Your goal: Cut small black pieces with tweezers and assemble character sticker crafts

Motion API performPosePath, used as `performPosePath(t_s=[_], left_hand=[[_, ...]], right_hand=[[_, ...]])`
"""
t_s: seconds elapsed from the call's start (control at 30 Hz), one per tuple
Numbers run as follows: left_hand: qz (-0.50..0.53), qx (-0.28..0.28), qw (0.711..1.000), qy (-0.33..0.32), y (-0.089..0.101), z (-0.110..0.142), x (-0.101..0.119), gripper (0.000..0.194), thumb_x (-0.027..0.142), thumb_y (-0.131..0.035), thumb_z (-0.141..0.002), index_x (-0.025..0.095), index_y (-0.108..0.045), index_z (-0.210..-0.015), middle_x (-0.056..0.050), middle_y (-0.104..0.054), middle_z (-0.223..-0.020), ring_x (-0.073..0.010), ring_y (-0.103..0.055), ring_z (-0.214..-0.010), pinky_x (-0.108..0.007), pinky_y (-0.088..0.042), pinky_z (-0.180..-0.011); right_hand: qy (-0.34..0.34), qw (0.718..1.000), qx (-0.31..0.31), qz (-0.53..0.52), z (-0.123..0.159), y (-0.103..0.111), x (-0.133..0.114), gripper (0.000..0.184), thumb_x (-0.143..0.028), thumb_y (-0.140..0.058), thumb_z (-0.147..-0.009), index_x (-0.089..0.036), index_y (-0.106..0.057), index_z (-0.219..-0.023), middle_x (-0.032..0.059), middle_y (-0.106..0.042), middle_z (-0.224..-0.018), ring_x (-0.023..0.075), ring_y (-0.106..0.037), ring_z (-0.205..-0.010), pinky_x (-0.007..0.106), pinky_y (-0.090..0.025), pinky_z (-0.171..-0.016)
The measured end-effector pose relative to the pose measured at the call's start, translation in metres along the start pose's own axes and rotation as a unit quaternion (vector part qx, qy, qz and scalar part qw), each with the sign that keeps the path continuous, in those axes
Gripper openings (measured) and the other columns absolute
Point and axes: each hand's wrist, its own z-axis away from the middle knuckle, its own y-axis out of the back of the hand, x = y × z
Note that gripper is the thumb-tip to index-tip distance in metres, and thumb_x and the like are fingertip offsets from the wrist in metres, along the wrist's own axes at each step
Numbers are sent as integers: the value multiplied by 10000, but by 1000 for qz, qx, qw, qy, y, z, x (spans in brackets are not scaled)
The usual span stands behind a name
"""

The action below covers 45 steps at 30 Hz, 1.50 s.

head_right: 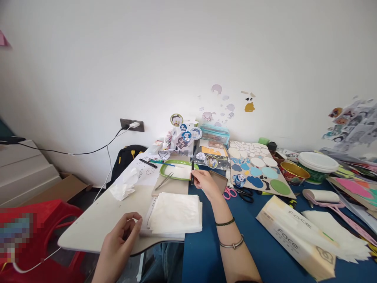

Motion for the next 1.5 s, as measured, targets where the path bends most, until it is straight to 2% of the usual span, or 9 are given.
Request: performPosePath(t_s=[0.17,0.23,0.37,0.5,0.67,0.8,0.97,1.23,1.5], left_hand=[[68,-18,997,26,16,-18,4,352,546,-500,-763,205,-555,-831,44,-446,-586,-130,-435,-527,-234,-348,-498],[65,-23,998,9,24,-35,9,357,544,-527,-732,198,-559,-813,-3,-564,-712,-157,-528,-627,-257,-414,-567],[9,-53,998,-24,30,-81,17,350,529,-493,-741,203,-522,-865,-64,-619,-909,-217,-599,-837,-319,-455,-730],[-44,-95,994,21,14,-131,16,378,528,-494,-720,198,-461,-902,-95,-607,-1004,-238,-600,-902,-332,-438,-745],[-72,-89,993,30,-16,-169,6,318,518,-491,-729,219,-393,-775,-13,-578,-714,-231,-582,-725,-315,-391,-635],[-65,-76,995,25,-28,-174,-2,294,507,-449,-768,228,-364,-734,27,-506,-642,-200,-531,-664,-302,-357,-627],[-36,-72,996,27,-28,-170,-3,313,527,-447,-770,224,-383,-721,28,-489,-649,-187,-507,-674,-293,-351,-631],[56,-77,994,57,-33,-181,-23,241,444,-476,-759,213,-412,-735,-8,-564,-751,-205,-582,-779,-303,-422,-669],[153,-73,983,77,-34,-186,-27,229,400,-527,-710,213,-396,-713,6,-541,-750,-199,-623,-810,-309,-497,-689]], right_hand=[[-28,984,143,107,-4,20,9,264,-350,-385,-811,-187,-519,-651,-3,-512,-552,127,-466,-519,225,-311,-512],[-41,976,160,139,-6,21,12,274,-327,-370,-821,-187,-529,-648,24,-595,-649,128,-503,-525,230,-337,-531],[-52,974,143,169,-9,12,14,272,-323,-359,-839,-189,-519,-665,48,-656,-768,138,-581,-554,223,-371,-539],[-44,973,137,183,-13,3,17,285,-342,-350,-842,-200,-475,-629,22,-598,-617,166,-611,-604,219,-374,-546],[-41,979,143,142,-21,2,25,273,-370,-364,-821,-197,-485,-648,18,-578,-613,178,-613,-646,225,-403,-544],[-50,985,144,77,-31,0,33,256,-381,-394,-805,-190,-520,-691,39,-617,-699,185,-622,-688,242,-446,-556],[-61,989,134,-12,-40,-3,36,227,-371,-449,-785,-178,-549,-721,58,-640,-754,191,-634,-734,273,-514,-619],[-90,977,153,-120,-25,7,28,193,-339,-496,-773,-168,-585,-774,106,-666,-1010,203,-664,-838,279,-554,-697],[-90,974,129,-161,-24,-3,31,139,-310,-552,-733,-178,-534,-696,78,-683,-792,203,-680,-750,317,-573,-698]])
